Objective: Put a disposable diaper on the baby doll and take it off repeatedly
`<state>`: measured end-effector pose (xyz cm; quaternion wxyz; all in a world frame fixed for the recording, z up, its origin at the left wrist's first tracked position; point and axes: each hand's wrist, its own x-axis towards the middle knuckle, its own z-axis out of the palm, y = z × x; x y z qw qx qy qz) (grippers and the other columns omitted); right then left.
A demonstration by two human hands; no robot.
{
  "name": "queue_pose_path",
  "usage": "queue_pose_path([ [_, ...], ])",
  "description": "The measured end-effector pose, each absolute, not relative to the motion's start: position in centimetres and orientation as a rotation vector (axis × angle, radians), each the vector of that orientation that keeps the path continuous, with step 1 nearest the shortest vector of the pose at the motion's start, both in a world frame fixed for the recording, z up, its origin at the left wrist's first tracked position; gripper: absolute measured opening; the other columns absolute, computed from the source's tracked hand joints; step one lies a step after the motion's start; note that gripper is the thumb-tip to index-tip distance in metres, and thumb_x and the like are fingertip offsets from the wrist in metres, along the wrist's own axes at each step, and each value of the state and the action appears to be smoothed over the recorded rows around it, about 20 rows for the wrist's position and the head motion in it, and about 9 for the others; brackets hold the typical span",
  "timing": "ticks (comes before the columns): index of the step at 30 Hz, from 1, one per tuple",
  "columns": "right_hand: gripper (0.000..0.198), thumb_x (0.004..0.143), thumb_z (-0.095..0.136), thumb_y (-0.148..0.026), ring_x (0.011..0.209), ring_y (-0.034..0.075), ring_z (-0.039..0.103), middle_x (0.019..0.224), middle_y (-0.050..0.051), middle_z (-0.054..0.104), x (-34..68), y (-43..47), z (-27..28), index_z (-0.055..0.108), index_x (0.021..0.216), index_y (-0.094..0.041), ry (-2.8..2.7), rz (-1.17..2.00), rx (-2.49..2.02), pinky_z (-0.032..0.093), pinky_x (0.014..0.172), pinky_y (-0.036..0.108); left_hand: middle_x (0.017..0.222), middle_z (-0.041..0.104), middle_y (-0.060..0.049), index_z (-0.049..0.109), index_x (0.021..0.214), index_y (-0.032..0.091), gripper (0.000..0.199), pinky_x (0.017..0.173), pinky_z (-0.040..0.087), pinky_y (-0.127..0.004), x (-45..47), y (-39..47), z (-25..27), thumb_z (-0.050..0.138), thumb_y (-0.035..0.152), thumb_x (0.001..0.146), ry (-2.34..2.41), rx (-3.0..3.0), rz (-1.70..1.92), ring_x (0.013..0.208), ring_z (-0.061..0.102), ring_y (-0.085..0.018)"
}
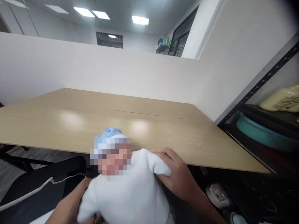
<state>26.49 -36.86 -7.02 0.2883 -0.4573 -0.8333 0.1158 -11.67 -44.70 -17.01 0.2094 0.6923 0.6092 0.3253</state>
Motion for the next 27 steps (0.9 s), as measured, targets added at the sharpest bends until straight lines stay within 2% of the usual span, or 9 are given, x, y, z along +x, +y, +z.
queue_pose_path([
  [1,0.035,0.094,0.065,-0.019,0.104,0.028,0.066,0.113,0.007,0.070,26.8,-36.1,-7.1,0.074,0.126,-0.028,-2.195,0.300,-1.262,0.056,0.089,0.040,0.098,0.079,0.000,0.071,0.119,0.031,0.045,0.072,0.062,-0.032,-11.8,-42.8,-16.5,0.082,0.039,0.077,1.623,1.956,0.867,0.086,0.078,-0.028],
  [4,0.020,0.095,0.066,-0.020,0.099,0.027,0.066,0.106,0.006,0.069,27.5,-33.0,-8.1,0.076,0.111,-0.027,-2.123,0.279,-1.403,0.055,0.085,0.039,0.109,0.080,-0.002,0.065,0.123,0.028,0.045,0.078,0.058,-0.030,-11.0,-36.4,-14.7,0.070,0.028,0.077,1.462,1.994,0.696,0.092,0.077,-0.027],
  [7,0.009,0.095,0.067,-0.023,0.094,0.025,0.066,0.100,0.005,0.068,28.1,-29.9,-9.9,0.075,0.097,-0.026,-2.078,0.286,-1.540,0.054,0.082,0.037,0.111,0.080,-0.003,0.064,0.121,0.025,0.042,0.079,0.055,-0.030,-9.7,-30.6,-13.4,0.069,0.032,0.080,1.375,2.053,0.640,0.096,0.075,-0.027],
  [9,0.007,0.095,0.069,-0.026,0.094,0.026,0.067,0.099,0.005,0.069,28.7,-28.4,-11.4,0.075,0.097,-0.025,-2.036,0.302,-1.613,0.054,0.083,0.037,0.106,0.079,-0.003,0.065,0.117,0.025,0.038,0.077,0.052,-0.031,-9.1,-27.7,-13.3,0.071,0.039,0.083,1.383,2.113,0.611,0.094,0.075,-0.028],
  [13,0.023,0.091,0.077,-0.031,0.104,0.031,0.069,0.107,0.008,0.074,30.4,-28.4,-14.5,0.074,0.112,-0.024,-1.944,0.234,-1.636,0.057,0.091,0.044,0.115,0.080,-0.005,0.066,0.125,0.028,0.043,0.081,0.054,-0.035,-9.9,-25.1,-14.8,0.072,0.050,0.089,1.532,2.217,0.606,0.101,0.076,-0.031],
  [17,0.040,0.099,0.074,-0.049,0.111,0.033,0.071,0.122,0.007,0.077,32.3,-30.5,-16.9,0.069,0.135,-0.033,-1.921,0.188,-1.561,0.061,0.094,0.048,0.114,0.080,-0.007,0.069,0.130,0.032,0.053,0.088,0.055,-0.044,-11.8,-25.0,-18.2,0.070,0.070,0.093,1.719,2.343,0.688,0.103,0.075,-0.036],
  [19,0.040,0.099,0.073,-0.055,0.105,0.033,0.073,0.118,0.006,0.078,33.0,-30.9,-17.5,0.070,0.134,-0.035,-1.914,0.147,-1.574,0.062,0.089,0.046,0.115,0.079,-0.006,0.069,0.131,0.034,0.053,0.089,0.055,-0.047,-12.2,-24.7,-19.8,0.064,0.074,0.096,1.743,2.413,0.710,0.102,0.075,-0.036],
  [22,0.034,0.100,0.070,-0.060,0.099,0.032,0.074,0.110,0.006,0.079,33.4,-29.6,-17.5,0.073,0.122,-0.034,-1.914,0.180,-1.611,0.063,0.082,0.044,0.119,0.078,-0.008,0.067,0.133,0.032,0.054,0.090,0.054,-0.048,-11.7,-23.3,-20.8,0.058,0.074,0.100,1.723,2.502,0.716,0.103,0.073,-0.036],
  [27,0.035,0.105,0.062,-0.062,0.099,0.031,0.071,0.107,0.008,0.076,33.5,-23.5,-16.9,0.070,0.110,-0.029,-1.950,0.187,-1.640,0.059,0.085,0.043,0.109,0.076,-0.011,0.065,0.122,0.025,0.057,0.087,0.053,-0.047,-9.7,-18.4,-19.5,0.050,0.076,0.104,1.731,2.581,0.705,0.102,0.070,-0.036],
])
